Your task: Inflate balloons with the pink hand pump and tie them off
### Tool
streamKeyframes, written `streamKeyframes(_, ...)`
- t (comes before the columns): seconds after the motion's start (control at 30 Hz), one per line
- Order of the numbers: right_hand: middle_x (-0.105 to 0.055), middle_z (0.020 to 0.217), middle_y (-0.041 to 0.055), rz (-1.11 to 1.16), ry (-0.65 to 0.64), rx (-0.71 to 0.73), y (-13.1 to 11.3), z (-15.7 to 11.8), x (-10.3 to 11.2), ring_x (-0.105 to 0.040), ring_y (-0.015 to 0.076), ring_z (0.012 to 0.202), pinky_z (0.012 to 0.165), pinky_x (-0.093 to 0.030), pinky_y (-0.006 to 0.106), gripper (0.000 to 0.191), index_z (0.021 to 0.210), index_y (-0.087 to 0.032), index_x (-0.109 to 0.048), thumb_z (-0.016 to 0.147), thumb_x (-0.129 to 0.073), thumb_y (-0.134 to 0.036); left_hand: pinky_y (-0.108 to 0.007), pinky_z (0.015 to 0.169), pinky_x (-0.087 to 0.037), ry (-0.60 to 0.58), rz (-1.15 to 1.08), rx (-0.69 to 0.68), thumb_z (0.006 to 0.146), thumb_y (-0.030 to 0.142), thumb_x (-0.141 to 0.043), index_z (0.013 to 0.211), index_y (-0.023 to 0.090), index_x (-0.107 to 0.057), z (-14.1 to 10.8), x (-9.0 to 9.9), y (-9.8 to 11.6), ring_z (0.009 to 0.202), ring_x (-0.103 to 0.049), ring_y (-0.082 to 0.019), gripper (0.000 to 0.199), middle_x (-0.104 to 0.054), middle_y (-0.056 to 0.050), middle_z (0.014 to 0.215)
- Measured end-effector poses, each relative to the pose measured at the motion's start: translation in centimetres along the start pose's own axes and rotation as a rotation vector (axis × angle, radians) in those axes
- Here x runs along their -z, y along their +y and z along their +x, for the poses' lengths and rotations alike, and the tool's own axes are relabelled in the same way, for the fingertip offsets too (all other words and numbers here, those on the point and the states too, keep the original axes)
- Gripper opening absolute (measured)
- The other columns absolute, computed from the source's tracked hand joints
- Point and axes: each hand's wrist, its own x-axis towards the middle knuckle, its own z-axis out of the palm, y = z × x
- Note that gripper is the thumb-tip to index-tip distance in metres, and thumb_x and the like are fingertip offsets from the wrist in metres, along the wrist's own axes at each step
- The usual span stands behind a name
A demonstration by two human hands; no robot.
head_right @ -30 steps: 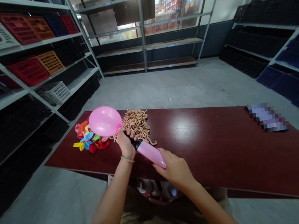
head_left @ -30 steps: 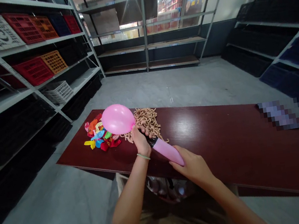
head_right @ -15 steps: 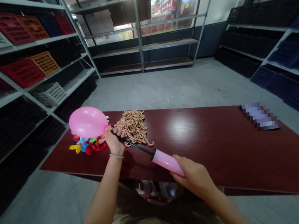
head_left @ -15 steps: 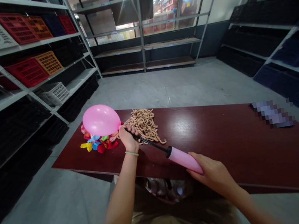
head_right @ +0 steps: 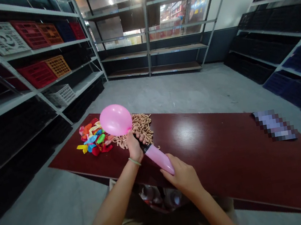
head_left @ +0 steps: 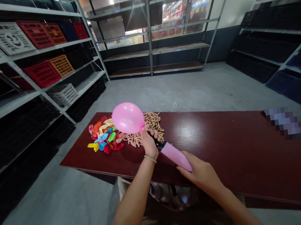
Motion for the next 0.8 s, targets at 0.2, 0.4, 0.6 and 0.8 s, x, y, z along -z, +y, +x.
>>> streamKeyframes(0.2,-0.069,0.121,0.0094,-0.035,0.061,0.121,3.8,-3.4,1.6,-0.069,0.0235,0.104,0.085,-0.057,0.035,0.048,0.135,-0.021,-0.048,0.091,-0.058,-0.038,-0.018,0.036,-0.028,0.038,-0.025,-0.027,0.089,0.033,-0.054,0.075,0.021,-0.04,1.3,0.2,1.9,0.04,-0.038,-0.007,0.023,-0.038,0.007,0.057)
streamKeyframes(0.4,-0.068,0.122,0.0103,-0.082,0.094,0.164,5.5,-5.6,2.5,-0.07,0.0231,0.105,0.087,-0.057,0.034,0.048,0.134,-0.021,-0.049,0.09,-0.059,-0.035,-0.019,0.035,-0.026,0.042,-0.038,-0.064,0.088,0.028,-0.049,0.075,0.022,-0.04,2.7,0.5,3.4,0.039,-0.036,-0.007,0.017,-0.036,0.007,0.056)
streamKeyframes(0.6,-0.071,0.116,0.0102,-0.087,0.103,0.073,2.6,-2.9,1.6,-0.072,0.0243,0.096,0.075,-0.058,0.033,0.044,0.129,-0.02,-0.052,0.089,-0.057,-0.038,-0.018,0.036,-0.027,0.004,-0.029,-0.078,0.09,0.031,-0.048,0.074,0.021,-0.039,1.6,-0.4,2.7,0.04,-0.036,-0.007,0.02,-0.037,0.007,0.058)
streamKeyframes(0.8,-0.072,0.114,0.0092,-0.008,0.06,-0.032,-1.2,0.6,0.9,-0.073,0.0263,0.091,0.072,-0.058,0.033,0.045,0.127,-0.021,-0.054,0.087,-0.059,-0.04,-0.018,0.036,-0.028,-0.01,0.0,0.002,0.092,0.038,-0.049,0.078,0.022,-0.04,-0.7,-0.9,0.6,0.04,-0.037,-0.007,0.023,-0.038,0.007,0.058)
